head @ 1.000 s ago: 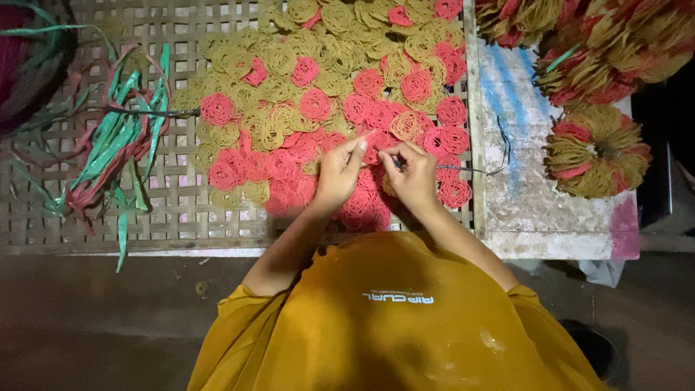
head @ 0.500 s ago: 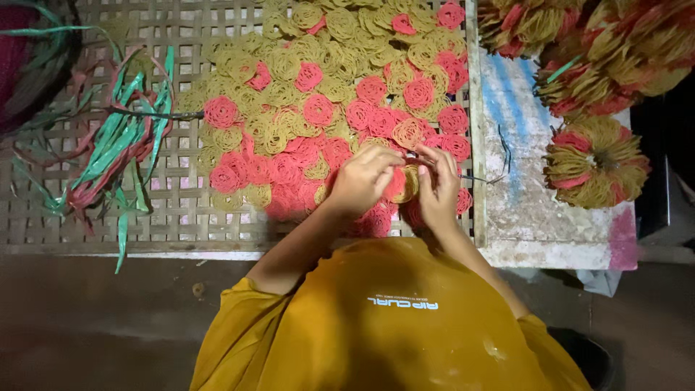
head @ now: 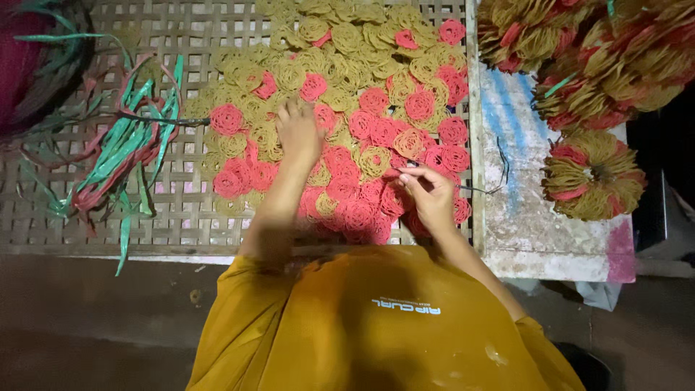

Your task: The person repeatedly picks up small coiled pink and yellow items from a plastic crate and threads them onto a long rod held in the other hand. The person then ties the assembled bundle with a dark elastic band and places the finished bundle on a nearby surface. The process is repeated multiple times throughout the clip.

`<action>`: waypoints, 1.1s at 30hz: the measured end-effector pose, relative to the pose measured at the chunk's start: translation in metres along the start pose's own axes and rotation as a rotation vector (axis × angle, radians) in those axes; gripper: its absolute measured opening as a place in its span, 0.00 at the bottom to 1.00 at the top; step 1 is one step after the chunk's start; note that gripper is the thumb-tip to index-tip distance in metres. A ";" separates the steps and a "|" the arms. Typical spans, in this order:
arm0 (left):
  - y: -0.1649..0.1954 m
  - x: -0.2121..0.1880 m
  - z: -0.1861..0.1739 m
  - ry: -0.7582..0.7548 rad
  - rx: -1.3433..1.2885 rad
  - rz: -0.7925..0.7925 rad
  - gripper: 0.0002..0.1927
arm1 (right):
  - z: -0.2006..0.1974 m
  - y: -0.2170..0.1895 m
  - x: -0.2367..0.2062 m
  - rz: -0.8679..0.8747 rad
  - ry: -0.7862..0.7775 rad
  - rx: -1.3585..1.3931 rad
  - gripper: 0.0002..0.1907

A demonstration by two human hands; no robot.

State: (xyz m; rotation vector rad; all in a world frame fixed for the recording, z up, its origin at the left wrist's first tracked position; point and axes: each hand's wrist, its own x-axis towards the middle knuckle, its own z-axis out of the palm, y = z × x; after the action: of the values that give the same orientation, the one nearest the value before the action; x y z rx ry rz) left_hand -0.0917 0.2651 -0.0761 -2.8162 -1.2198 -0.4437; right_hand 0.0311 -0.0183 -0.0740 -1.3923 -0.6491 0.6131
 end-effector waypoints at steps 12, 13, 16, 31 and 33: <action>0.055 -0.060 -0.024 -0.443 -1.543 -0.348 0.17 | 0.032 -0.018 0.017 -0.104 0.078 -0.550 0.03; 0.059 -0.065 -0.025 -0.443 -1.585 -0.316 0.17 | 0.034 -0.021 0.017 -0.172 0.071 -0.554 0.03; 0.068 -0.073 -0.031 -0.361 -1.681 -0.175 0.18 | 0.039 -0.028 0.018 -0.313 0.042 -0.590 0.02; 0.084 -0.089 -0.071 -0.272 -1.154 -0.015 0.12 | 0.030 -0.040 0.002 -0.338 0.060 -0.490 0.12; 0.085 -0.089 -0.081 -0.049 -1.172 0.222 0.09 | 0.026 -0.048 -0.006 -0.401 0.086 -0.412 0.14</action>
State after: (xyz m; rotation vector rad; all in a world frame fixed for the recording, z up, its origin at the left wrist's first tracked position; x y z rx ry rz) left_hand -0.1078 0.1313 -0.0167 -3.8023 -0.7165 -1.4715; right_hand 0.0088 -0.0087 -0.0243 -1.5958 -0.9916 0.0989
